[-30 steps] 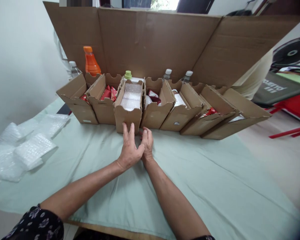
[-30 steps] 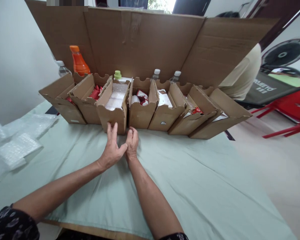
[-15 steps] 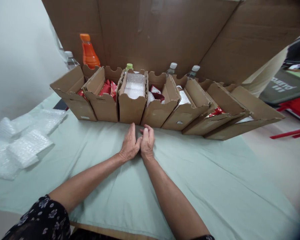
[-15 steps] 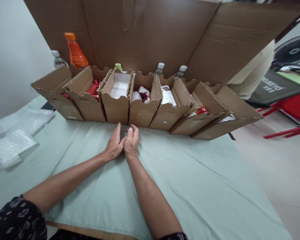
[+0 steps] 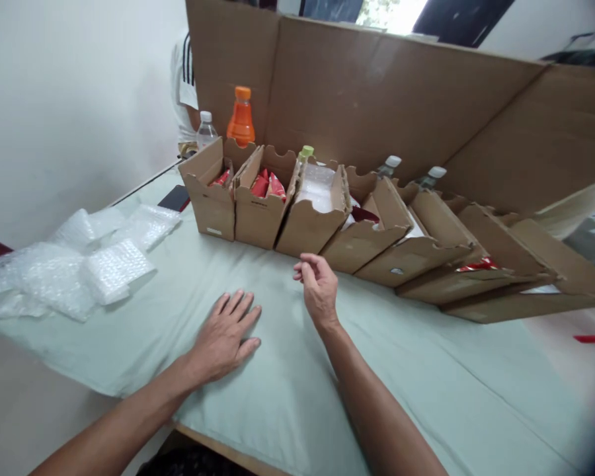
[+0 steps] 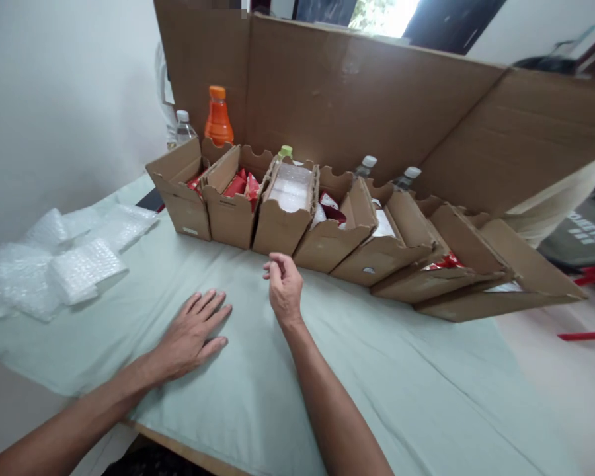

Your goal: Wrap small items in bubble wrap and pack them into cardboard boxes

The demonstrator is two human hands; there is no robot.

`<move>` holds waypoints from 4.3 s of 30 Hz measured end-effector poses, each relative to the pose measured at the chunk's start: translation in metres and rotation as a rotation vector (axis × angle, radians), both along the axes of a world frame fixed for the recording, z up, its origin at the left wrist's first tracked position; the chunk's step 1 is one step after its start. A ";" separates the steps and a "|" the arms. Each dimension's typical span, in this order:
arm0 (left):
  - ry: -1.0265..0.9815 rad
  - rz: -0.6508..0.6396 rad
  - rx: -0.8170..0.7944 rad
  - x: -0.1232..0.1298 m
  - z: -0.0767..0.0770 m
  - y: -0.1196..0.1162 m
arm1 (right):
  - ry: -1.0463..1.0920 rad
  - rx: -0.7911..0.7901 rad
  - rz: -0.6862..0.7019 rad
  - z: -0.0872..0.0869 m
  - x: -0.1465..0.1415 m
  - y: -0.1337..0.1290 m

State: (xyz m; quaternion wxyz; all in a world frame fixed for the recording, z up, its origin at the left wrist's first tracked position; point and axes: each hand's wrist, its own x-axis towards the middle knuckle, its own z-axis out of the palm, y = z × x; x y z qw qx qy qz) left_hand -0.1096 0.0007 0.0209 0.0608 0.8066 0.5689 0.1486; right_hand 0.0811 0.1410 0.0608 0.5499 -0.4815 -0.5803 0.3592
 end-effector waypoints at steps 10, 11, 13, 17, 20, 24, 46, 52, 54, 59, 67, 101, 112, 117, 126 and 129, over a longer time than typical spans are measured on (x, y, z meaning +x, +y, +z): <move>-0.323 0.262 0.300 -0.006 0.007 0.016 | -0.372 -0.033 0.148 0.097 -0.084 0.077; -0.369 0.301 0.353 -0.008 0.008 0.017 | -0.375 -0.039 0.139 0.096 -0.083 0.073; -0.480 0.372 0.444 -0.012 0.011 0.019 | -0.363 -0.023 0.141 0.094 -0.078 0.053; -0.832 0.520 0.448 -0.022 0.012 0.024 | -0.392 0.046 0.201 0.092 -0.043 -0.018; -1.160 0.624 0.268 -0.033 0.007 0.028 | -0.370 0.033 0.264 0.096 0.003 -0.070; -1.331 0.639 0.030 -0.041 0.002 0.029 | -0.346 -0.032 0.323 0.101 0.075 -0.106; -1.139 0.308 -0.057 0.038 0.026 0.020 | -0.368 -0.020 0.015 0.011 0.115 -0.125; -1.078 0.273 -0.060 0.059 0.011 0.053 | -0.261 -0.060 -0.075 -0.008 0.125 -0.074; -1.007 0.263 -0.065 0.059 0.003 0.053 | -0.272 -0.070 -0.105 -0.019 0.124 -0.070; -0.914 0.176 -0.074 0.053 -0.005 0.043 | -0.329 -0.078 -0.148 -0.033 0.125 -0.074; -0.820 0.151 -0.090 0.051 0.001 0.060 | -0.523 -0.203 -0.260 -0.033 0.129 -0.065; -1.278 0.439 0.220 -0.034 0.092 -0.059 | -0.119 -0.150 -0.428 -0.015 0.134 -0.081; -1.552 0.364 -0.738 0.065 0.065 -0.037 | -0.588 0.411 0.191 -0.001 0.114 -0.176; -1.147 0.348 -0.464 0.054 0.060 -0.029 | -0.022 -0.057 0.169 0.005 0.129 -0.160; -0.845 0.210 -0.359 0.041 0.056 -0.007 | 0.671 -0.380 -0.198 -0.018 0.146 -0.128; -0.760 0.206 -0.366 0.045 0.054 -0.009 | 0.732 -0.342 -0.325 -0.020 0.157 -0.124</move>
